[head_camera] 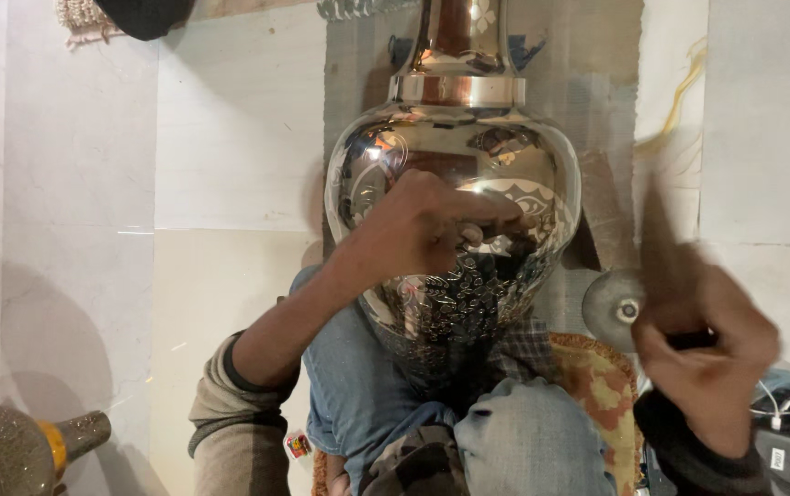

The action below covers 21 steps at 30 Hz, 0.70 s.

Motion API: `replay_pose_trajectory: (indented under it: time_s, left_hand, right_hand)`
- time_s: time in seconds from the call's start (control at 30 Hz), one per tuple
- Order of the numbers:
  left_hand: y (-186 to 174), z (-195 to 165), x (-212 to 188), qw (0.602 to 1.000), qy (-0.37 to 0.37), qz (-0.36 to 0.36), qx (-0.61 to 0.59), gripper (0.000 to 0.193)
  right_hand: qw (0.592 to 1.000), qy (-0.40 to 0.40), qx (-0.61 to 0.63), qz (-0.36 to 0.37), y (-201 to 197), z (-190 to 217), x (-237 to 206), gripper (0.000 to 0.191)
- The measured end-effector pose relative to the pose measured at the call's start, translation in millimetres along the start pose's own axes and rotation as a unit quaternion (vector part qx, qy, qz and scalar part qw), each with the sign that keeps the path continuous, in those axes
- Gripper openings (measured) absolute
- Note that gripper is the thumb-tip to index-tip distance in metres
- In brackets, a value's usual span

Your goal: The person sits on the floor with a large brass vase held between their legs and hammers a small punch against its surface with a wooden mallet, chasing a decorative floral pattern into the metal. They reposition the punch repeatedly across different areas of the vase body while striking.

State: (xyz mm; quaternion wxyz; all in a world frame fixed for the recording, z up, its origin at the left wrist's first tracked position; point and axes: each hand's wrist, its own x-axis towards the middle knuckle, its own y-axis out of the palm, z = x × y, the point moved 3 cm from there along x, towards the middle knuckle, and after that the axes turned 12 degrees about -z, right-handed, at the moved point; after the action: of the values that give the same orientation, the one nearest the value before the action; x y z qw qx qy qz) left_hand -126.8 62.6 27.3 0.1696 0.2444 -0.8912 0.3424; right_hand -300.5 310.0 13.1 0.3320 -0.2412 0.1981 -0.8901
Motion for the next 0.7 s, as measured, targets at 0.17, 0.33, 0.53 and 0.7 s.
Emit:
replay_pose_trajectory:
  time_s: [0.17,0.33,0.53,0.7]
  left_hand:
    - [3.4,10.3,11.0,0.995,-0.003,0.094,0.034,0.069]
    - [6.9,15.6,14.6,0.992,-0.01,0.124,-0.031,0.068]
    - [10.3,15.2,11.6,0.992,0.02,0.113,-0.049,0.069]
    - [10.1,21.0,12.2,0.988,0.033,0.144,-0.037,0.068]
  right_hand:
    - [0.983,0.132,0.105,-0.067,17.1,-15.2,-39.9,0.052]
    - [0.977,0.119,0.141,-0.106,28.9,-33.2,-65.5,0.06]
    - [0.984,0.127,0.113,-0.062,33.8,-56.2,-84.8,0.074]
    - [0.968,0.192,0.153,-0.062,53.1,-58.8,-93.2,0.072]
